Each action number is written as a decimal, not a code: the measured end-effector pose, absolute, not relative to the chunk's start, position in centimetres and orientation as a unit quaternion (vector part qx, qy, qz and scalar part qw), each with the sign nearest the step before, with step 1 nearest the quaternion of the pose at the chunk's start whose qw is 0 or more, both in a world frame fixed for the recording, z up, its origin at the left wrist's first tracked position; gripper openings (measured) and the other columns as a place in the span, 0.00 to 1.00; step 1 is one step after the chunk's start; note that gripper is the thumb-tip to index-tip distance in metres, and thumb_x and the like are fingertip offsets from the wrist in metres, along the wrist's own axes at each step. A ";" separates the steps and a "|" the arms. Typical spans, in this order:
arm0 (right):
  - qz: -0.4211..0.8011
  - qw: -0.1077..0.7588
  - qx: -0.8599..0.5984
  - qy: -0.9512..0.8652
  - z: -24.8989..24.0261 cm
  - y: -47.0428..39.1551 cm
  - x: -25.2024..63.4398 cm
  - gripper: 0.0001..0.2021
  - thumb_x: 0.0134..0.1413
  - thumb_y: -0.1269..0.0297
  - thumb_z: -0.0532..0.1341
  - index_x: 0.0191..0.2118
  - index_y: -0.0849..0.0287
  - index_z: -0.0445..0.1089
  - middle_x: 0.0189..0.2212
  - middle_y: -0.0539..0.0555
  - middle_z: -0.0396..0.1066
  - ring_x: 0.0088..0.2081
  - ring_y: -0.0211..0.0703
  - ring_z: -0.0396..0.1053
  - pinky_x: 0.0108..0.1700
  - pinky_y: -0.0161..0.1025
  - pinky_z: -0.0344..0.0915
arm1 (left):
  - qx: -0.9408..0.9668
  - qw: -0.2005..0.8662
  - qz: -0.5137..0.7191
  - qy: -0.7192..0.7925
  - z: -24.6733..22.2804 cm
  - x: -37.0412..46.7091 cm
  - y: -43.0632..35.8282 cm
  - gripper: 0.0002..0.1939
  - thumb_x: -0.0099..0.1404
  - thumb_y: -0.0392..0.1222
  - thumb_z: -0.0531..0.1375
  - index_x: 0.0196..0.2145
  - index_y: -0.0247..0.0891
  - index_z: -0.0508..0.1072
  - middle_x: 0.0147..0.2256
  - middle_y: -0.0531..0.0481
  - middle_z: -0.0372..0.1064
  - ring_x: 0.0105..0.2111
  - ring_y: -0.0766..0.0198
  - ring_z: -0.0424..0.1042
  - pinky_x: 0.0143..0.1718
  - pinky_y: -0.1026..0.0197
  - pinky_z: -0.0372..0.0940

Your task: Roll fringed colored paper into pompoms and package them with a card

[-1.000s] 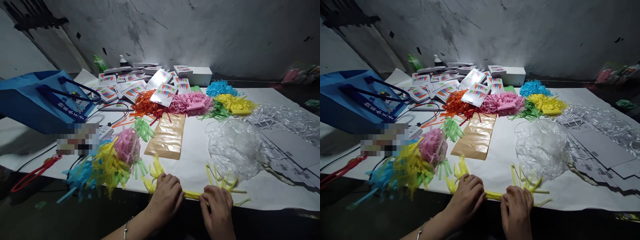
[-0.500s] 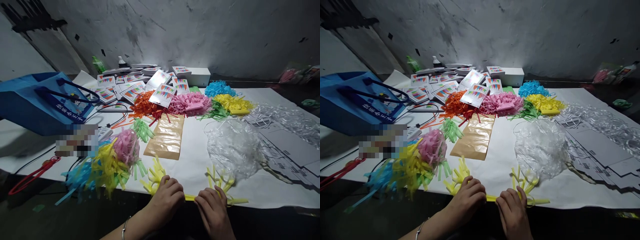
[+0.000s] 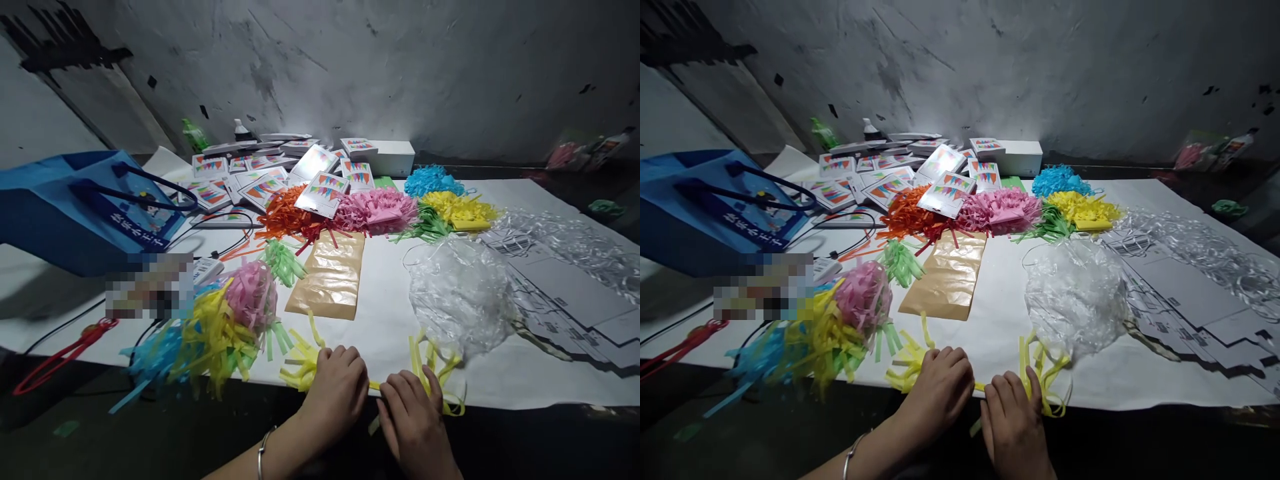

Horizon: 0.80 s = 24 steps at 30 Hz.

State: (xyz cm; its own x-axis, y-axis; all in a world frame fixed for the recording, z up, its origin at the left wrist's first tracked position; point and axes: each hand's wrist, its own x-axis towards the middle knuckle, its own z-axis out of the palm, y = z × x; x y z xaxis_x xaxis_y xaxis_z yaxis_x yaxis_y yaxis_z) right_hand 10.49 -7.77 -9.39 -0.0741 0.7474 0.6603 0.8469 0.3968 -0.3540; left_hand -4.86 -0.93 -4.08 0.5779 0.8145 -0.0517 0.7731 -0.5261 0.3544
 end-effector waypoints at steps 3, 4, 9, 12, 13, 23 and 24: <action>-0.079 0.413 -0.516 -0.746 -9.0 -8.2 11.2 0.14 0.66 0.75 0.50 0.38 0.58 0.72 0.33 0.51 0.76 0.41 0.43 0.72 0.64 0.53 0.47 | 0.867 0.234 0.057 0.435 -3.0 -5.6 -0.9 0.07 0.64 0.35 0.58 0.30 0.39 0.76 0.36 0.47 0.74 0.39 0.53 0.68 0.42 0.49 0.55; -0.079 0.412 -0.498 -0.759 -8.5 -8.3 11.7 0.15 0.66 0.76 0.49 0.37 0.58 0.72 0.33 0.50 0.76 0.41 0.42 0.73 0.64 0.52 0.47 | 0.864 0.266 0.062 0.424 -2.6 -5.9 -0.8 0.08 0.64 0.35 0.59 0.31 0.40 0.78 0.35 0.48 0.75 0.40 0.53 0.68 0.43 0.49 0.55; -0.114 0.353 -0.423 -0.827 -4.9 -9.0 14.2 0.08 0.61 0.72 0.58 0.42 0.57 0.73 0.36 0.49 0.79 0.42 0.43 0.75 0.66 0.52 0.42 | 0.691 0.623 0.055 0.363 -1.3 -5.9 -0.6 0.09 0.61 0.46 0.64 0.34 0.38 0.80 0.29 0.51 0.74 0.31 0.62 0.68 0.35 0.61 0.59; -0.096 0.392 -0.442 -0.801 -3.5 -9.2 15.1 0.07 0.58 0.73 0.60 0.41 0.56 0.73 0.32 0.48 0.78 0.38 0.42 0.76 0.61 0.49 0.52 | 0.540 0.765 0.069 0.345 -1.4 -4.8 -1.0 0.21 0.54 0.57 0.69 0.29 0.33 0.77 0.24 0.55 0.67 0.25 0.68 0.61 0.29 0.65 0.55; -0.079 0.415 -0.454 -0.784 -3.4 -9.3 15.2 0.08 0.58 0.74 0.61 0.40 0.55 0.72 0.31 0.48 0.77 0.36 0.41 0.76 0.58 0.48 0.57 | 0.528 0.776 0.091 0.333 -1.6 -4.4 -1.2 0.23 0.53 0.59 0.69 0.28 0.33 0.75 0.23 0.55 0.65 0.24 0.69 0.59 0.28 0.66 0.55; -0.041 0.571 -0.510 -0.641 -6.3 -9.1 14.5 0.09 0.58 0.76 0.62 0.41 0.54 0.71 0.27 0.47 0.76 0.29 0.40 0.76 0.45 0.43 0.75 | 0.634 0.648 0.244 0.344 -3.2 -1.1 -2.0 0.24 0.63 0.61 0.61 0.27 0.34 0.76 0.24 0.49 0.70 0.26 0.64 0.67 0.31 0.63 0.62; -0.052 0.578 -0.513 -0.633 -6.4 -9.0 14.5 0.10 0.58 0.77 0.61 0.40 0.54 0.72 0.26 0.46 0.75 0.28 0.39 0.76 0.46 0.44 0.75 | 0.638 0.646 0.231 0.351 -3.0 -1.0 -1.5 0.23 0.62 0.60 0.63 0.30 0.34 0.78 0.24 0.49 0.72 0.26 0.63 0.68 0.31 0.63 0.63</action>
State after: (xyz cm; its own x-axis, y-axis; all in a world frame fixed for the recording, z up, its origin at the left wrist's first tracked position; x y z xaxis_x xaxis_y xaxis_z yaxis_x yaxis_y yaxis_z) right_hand 14.48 -8.96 -6.39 0.1939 0.5896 0.7841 0.7089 0.4683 -0.5274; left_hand -1.00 -1.53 -3.00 0.6473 0.7457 -0.1579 0.1490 0.0793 0.9857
